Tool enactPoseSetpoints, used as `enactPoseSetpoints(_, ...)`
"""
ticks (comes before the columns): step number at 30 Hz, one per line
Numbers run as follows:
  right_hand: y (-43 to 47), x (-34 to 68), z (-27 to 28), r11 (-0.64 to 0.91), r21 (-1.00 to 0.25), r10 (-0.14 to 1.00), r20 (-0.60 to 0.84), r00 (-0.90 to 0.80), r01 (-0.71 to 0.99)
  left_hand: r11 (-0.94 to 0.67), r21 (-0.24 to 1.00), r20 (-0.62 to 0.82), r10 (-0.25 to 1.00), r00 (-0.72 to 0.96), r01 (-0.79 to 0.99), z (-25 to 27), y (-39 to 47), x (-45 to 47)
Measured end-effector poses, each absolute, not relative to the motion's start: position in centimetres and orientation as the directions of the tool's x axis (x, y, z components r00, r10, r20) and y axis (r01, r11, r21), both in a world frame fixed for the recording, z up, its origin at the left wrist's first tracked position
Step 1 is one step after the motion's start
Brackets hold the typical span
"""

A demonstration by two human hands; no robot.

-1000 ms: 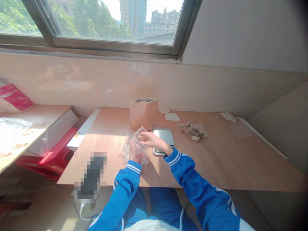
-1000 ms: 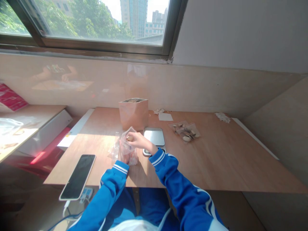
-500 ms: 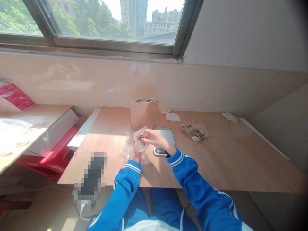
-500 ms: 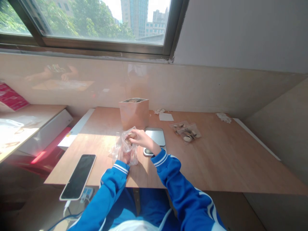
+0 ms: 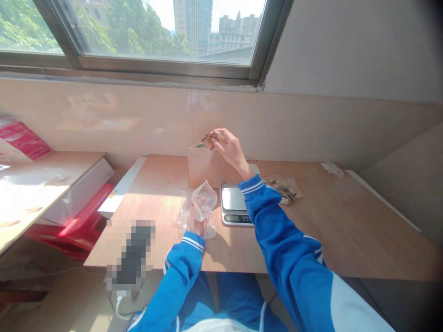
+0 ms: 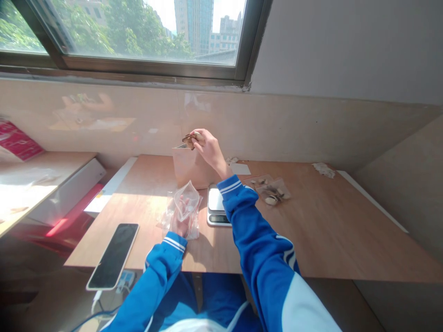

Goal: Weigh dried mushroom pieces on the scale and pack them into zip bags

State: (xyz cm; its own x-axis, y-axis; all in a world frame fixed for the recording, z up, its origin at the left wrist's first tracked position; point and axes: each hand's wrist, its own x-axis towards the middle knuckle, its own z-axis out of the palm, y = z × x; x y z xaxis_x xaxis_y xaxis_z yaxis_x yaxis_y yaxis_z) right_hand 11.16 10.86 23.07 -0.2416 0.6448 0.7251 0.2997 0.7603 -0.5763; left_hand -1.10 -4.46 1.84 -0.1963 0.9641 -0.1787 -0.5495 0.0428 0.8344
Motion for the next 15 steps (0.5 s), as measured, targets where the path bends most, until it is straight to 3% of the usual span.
enactPoseSetpoints(7, 14.3, 9.7, 21.2, 0.808, -0.3, 0.543, 0.714, -0.443, 0.508, 0.077, 0.676, -0.313, 0.93, -0.192, -0.733, 2.2, -3.8, -0.5)
enactPoseSetpoints(15, 15.1, 9.5, 21.0, 0.831, -0.336, 0.52, 0.752, -0.405, 0.443, 0.049, 0.749, -0.26, 0.939, -0.224, -0.661, 2.9, -4.5, -0.5)
